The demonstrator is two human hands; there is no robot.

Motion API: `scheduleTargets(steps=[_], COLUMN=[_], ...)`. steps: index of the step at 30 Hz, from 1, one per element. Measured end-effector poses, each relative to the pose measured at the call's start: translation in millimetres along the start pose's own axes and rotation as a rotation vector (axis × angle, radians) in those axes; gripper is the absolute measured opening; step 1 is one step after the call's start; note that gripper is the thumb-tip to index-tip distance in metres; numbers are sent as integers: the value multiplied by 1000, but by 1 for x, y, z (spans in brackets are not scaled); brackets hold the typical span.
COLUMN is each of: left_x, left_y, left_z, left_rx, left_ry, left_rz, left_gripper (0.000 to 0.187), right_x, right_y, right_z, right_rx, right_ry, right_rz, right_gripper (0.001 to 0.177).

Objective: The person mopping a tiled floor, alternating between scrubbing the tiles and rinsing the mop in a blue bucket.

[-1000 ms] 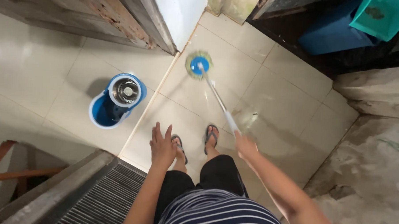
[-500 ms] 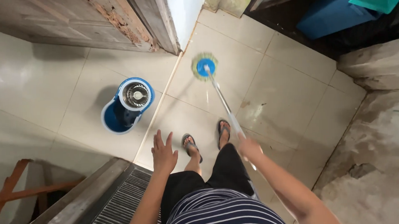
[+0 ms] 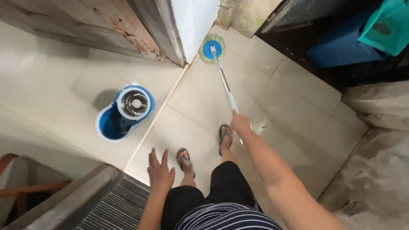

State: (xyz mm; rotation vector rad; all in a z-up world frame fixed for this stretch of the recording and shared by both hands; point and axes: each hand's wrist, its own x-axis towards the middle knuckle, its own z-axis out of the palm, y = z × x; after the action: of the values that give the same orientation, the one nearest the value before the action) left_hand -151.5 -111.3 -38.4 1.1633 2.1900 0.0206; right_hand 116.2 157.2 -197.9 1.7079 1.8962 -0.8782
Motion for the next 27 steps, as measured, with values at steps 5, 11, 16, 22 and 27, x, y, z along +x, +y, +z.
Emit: scheduleTargets(steps=[5, 11, 16, 22, 27], left_x=[3, 14, 16, 16, 24], left_y=[50, 121, 153, 162, 165], left_z=[30, 37, 26, 38, 40], left_rx=[-57, -75, -49, -29, 17], left_ry=[31, -24, -89, -73, -78], left_rz=[-8, -16, -44, -10, 39], left_gripper=[79, 79, 78, 77, 80], right_x=[76, 56, 60, 86, 0], right_y=[30, 101, 85, 100, 175], right_z=[-68, -110, -111, -111, -143], right_rx=[-120, -205, -184, -197, -183], right_ry=[-41, -139, -108, -64, -195], right_rz=[113, 13, 19, 43, 92], right_gripper=[53, 66, 63, 45, 75])
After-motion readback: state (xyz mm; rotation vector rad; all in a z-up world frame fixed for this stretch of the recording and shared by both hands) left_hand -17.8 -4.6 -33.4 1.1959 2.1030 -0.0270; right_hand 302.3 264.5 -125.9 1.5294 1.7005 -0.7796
